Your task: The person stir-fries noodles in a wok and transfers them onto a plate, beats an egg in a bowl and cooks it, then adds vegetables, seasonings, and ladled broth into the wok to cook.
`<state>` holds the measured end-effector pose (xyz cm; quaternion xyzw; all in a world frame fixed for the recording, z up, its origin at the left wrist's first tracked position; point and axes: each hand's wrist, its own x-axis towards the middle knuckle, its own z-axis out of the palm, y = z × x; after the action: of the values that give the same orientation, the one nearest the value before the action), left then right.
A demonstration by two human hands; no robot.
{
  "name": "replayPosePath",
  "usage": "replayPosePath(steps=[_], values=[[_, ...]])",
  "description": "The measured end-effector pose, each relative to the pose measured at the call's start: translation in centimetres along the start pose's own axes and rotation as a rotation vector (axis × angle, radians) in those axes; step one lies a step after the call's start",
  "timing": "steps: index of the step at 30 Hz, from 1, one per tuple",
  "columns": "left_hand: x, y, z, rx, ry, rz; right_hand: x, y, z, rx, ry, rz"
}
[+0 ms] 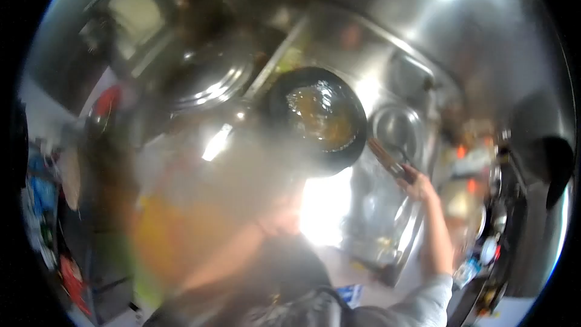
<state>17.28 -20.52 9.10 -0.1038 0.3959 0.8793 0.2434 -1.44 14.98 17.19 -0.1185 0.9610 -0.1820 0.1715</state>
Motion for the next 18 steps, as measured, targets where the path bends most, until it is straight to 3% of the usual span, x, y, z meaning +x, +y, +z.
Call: replayPosePath(steps=[3,5,7,11,12,14,18], values=[[-0.3,-0.5,-0.1,0.049,-0.045,-0.047,-10.0,3.7,5.5,0.337,0.188,0.21],[-0.2,-0.9,0.1,0.061,-0.025,-0.011,-15.5,0.5,7.1,0.428,0.161,0.476],[-0.4,-0.5,0.6,0.105,-0.016,-0.037,-19.2,-0.1,10.3,0.734,0.182,0.55],[-0.2,0.2,0.9,0.345,-0.079,-0.056,-21.4,-2.7,13.5,0.865,0.112,0.542],[-0.2,0.0,1.1,0.402,-0.02,-0.046,-21.0,-3.4,13.7,0.881,0.083,0.509],[-0.4,0.2,2.2,0.464,0.098,-0.06,-19.3,-3.6,14.5,0.81,0.156,0.222],[0.3,-1.2,1.7,0.782,0.095,0.006,-10.8,-7.3,13.4,0.771,0.219,-0.129]])
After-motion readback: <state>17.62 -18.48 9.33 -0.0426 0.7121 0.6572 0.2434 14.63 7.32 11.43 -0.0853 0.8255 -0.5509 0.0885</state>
